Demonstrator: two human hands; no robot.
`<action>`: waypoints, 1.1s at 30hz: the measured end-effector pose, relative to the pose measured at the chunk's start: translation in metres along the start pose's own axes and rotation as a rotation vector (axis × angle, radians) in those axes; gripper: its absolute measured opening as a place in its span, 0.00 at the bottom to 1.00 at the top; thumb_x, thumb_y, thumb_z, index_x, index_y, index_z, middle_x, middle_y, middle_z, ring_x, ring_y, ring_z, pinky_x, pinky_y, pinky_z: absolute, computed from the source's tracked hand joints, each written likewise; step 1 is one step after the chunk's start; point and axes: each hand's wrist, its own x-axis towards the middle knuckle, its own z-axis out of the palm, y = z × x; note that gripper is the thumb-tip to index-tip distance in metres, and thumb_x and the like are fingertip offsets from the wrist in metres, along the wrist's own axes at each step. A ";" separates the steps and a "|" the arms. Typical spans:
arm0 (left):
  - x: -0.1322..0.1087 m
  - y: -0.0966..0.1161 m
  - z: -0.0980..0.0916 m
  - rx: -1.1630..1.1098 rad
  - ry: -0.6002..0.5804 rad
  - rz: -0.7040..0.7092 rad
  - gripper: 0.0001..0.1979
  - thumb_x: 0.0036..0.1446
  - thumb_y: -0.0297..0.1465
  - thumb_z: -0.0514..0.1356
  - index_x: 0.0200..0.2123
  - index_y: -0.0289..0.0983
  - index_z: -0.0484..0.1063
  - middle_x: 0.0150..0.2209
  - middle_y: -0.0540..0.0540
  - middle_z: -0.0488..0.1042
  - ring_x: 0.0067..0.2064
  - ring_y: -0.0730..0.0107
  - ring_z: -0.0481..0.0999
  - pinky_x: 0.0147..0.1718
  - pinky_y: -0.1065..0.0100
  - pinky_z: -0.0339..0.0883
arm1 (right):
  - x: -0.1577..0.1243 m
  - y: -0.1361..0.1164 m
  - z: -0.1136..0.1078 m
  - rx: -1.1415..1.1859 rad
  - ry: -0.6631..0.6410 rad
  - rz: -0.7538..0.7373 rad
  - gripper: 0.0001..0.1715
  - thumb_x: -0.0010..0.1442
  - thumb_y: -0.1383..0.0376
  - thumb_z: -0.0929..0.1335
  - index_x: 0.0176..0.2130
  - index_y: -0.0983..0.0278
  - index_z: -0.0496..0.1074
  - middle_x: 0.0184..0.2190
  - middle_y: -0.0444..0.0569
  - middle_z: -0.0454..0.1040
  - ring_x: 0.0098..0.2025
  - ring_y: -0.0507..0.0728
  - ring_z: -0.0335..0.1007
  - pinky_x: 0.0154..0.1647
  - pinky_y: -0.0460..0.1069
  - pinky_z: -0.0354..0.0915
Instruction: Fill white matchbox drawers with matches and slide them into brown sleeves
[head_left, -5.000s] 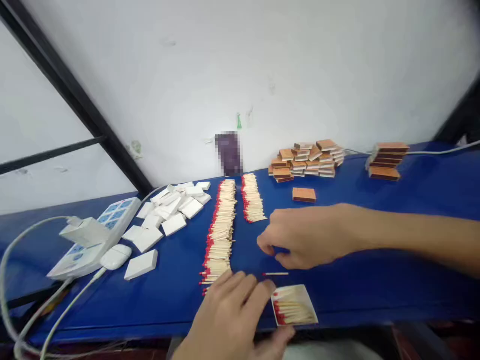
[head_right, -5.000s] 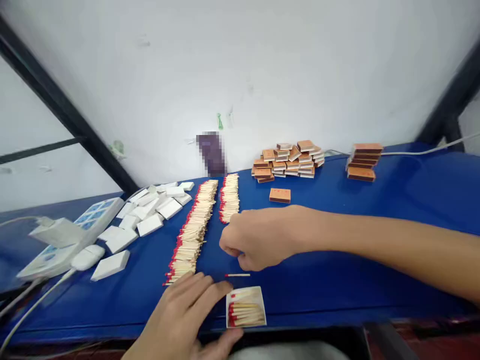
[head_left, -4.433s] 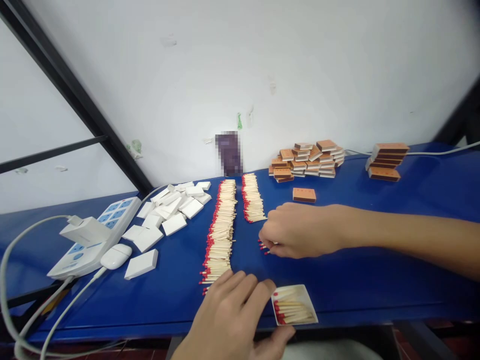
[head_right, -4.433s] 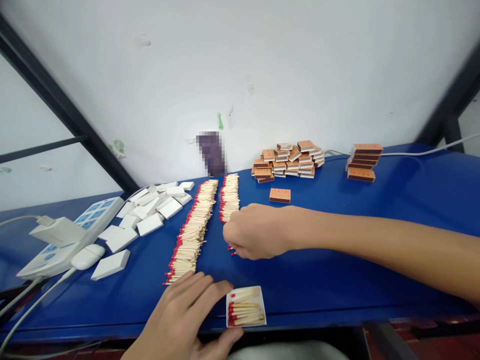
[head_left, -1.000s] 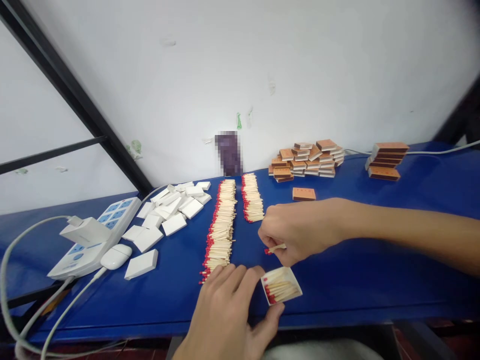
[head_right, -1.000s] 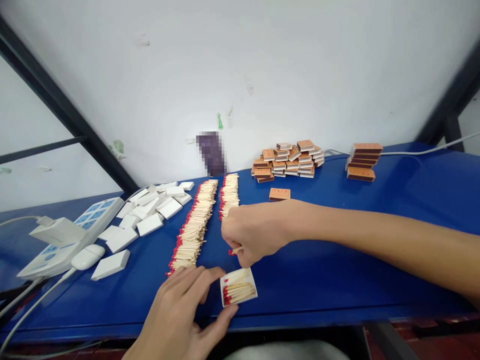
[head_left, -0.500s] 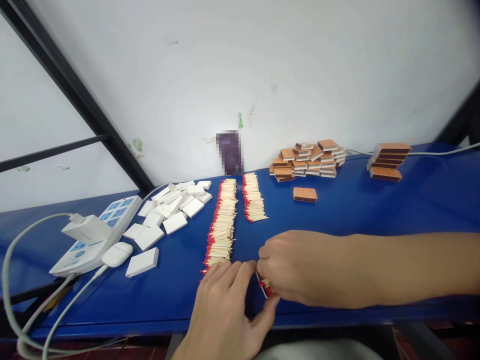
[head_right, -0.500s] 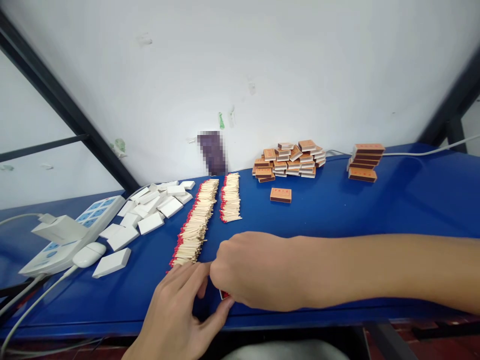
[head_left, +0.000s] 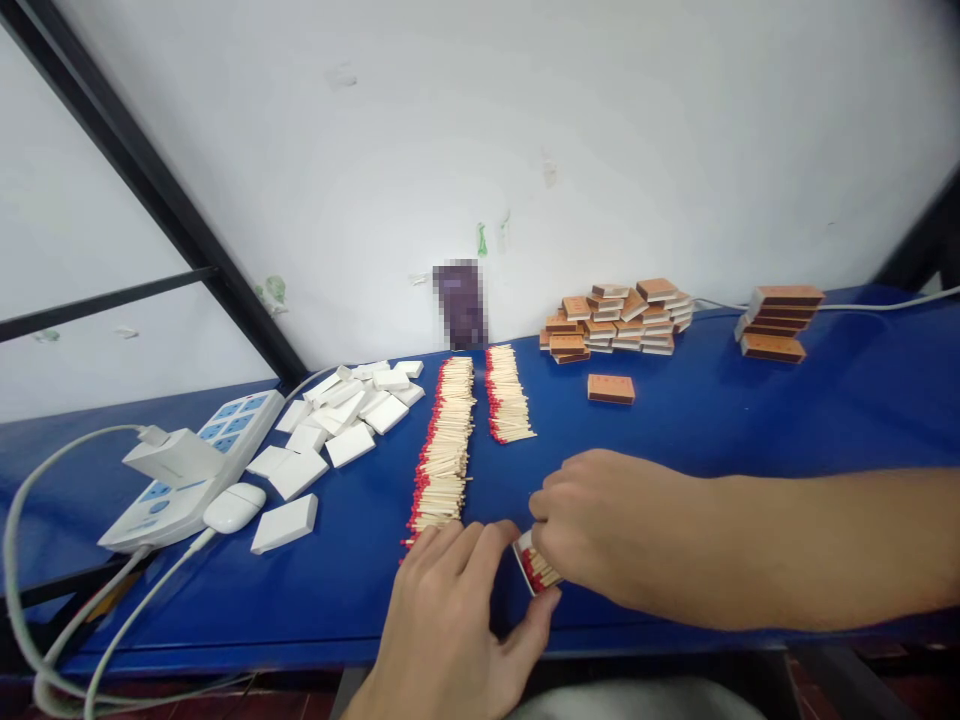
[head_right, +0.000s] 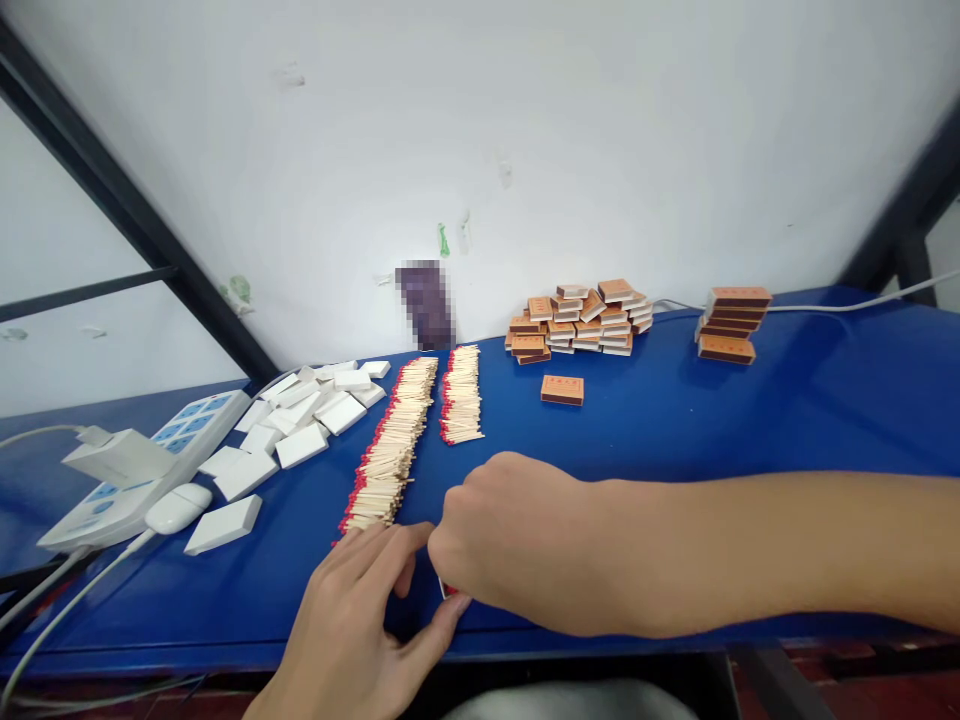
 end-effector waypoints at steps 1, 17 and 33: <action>0.000 0.000 0.000 0.000 -0.003 -0.001 0.12 0.57 0.34 0.62 0.44 0.38 0.68 0.30 0.47 0.73 0.33 0.59 0.75 0.26 0.65 0.63 | 0.000 0.000 -0.001 0.002 0.007 -0.001 0.14 0.45 0.73 0.73 0.21 0.62 0.65 0.22 0.43 0.68 0.22 0.52 0.57 0.23 0.51 0.43; -0.002 0.000 -0.001 0.019 0.006 0.026 0.13 0.59 0.34 0.61 0.46 0.37 0.67 0.29 0.47 0.73 0.33 0.59 0.76 0.24 0.66 0.62 | 0.000 -0.001 -0.011 0.011 -0.008 0.008 0.11 0.48 0.73 0.72 0.23 0.62 0.67 0.24 0.44 0.72 0.22 0.52 0.59 0.24 0.50 0.43; -0.002 0.000 0.000 0.004 -0.003 0.024 0.12 0.59 0.34 0.61 0.45 0.38 0.68 0.28 0.49 0.71 0.33 0.60 0.75 0.29 0.64 0.63 | -0.005 0.000 -0.025 0.026 -0.034 0.018 0.11 0.53 0.74 0.69 0.22 0.63 0.68 0.19 0.43 0.68 0.19 0.51 0.55 0.23 0.50 0.42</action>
